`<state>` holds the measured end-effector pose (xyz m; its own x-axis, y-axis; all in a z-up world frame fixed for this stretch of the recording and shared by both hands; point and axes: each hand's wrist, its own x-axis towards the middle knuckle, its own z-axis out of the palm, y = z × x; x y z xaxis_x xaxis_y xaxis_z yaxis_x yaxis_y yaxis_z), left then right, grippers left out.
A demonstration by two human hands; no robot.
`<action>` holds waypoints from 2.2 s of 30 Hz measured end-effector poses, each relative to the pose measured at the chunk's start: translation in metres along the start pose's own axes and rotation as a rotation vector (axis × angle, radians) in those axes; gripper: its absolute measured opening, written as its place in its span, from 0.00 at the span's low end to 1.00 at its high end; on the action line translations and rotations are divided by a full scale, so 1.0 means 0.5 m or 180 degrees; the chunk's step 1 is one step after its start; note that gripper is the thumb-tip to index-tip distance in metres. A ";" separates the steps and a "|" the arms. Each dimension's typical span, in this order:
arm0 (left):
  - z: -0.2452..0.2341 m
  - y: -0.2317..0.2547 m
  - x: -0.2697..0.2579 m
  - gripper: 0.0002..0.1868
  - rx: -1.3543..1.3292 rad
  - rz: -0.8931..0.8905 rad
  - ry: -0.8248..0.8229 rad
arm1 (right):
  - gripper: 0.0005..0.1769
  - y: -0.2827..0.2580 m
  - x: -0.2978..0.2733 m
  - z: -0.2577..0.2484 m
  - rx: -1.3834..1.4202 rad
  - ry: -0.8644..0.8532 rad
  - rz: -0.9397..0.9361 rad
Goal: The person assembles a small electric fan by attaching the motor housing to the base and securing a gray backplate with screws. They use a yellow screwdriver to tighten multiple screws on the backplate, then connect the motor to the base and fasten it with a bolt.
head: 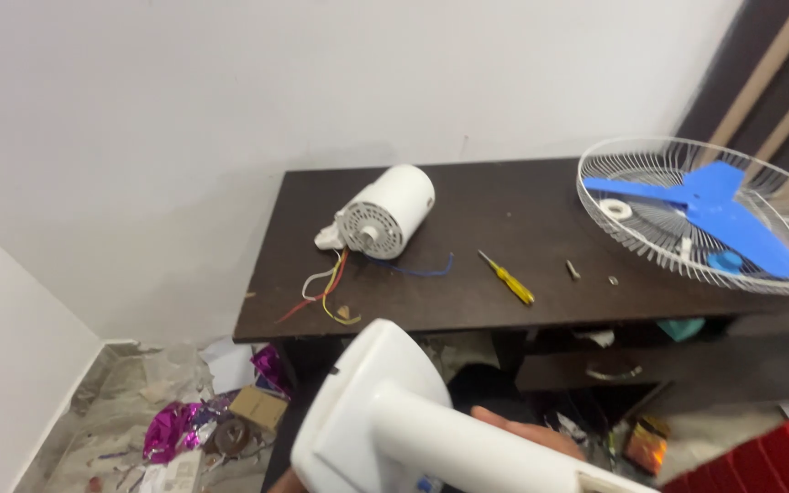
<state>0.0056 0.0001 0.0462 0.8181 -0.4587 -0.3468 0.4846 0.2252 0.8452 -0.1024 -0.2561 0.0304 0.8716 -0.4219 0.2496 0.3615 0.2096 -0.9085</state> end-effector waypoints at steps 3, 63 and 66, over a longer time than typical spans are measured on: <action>0.014 0.106 -0.020 0.22 0.0973 0.0089 -0.0111 | 0.40 -0.024 0.064 -0.010 -0.0019 0.0224 -0.0188; -0.141 0.503 -0.020 0.45 -0.1270 0.3883 -0.0478 | 0.50 0.047 0.460 0.490 -0.2470 0.0180 -0.1655; -0.161 0.488 -0.022 0.46 -0.1325 0.3689 -0.0189 | 0.54 -0.014 0.432 0.506 -0.1979 -0.0024 -0.1796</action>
<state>0.1398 0.1292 0.2237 0.8202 0.1585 0.5497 -0.4473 0.7767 0.4434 0.1670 -0.1256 0.1753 0.6177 -0.3111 0.7222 0.4976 -0.5566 -0.6653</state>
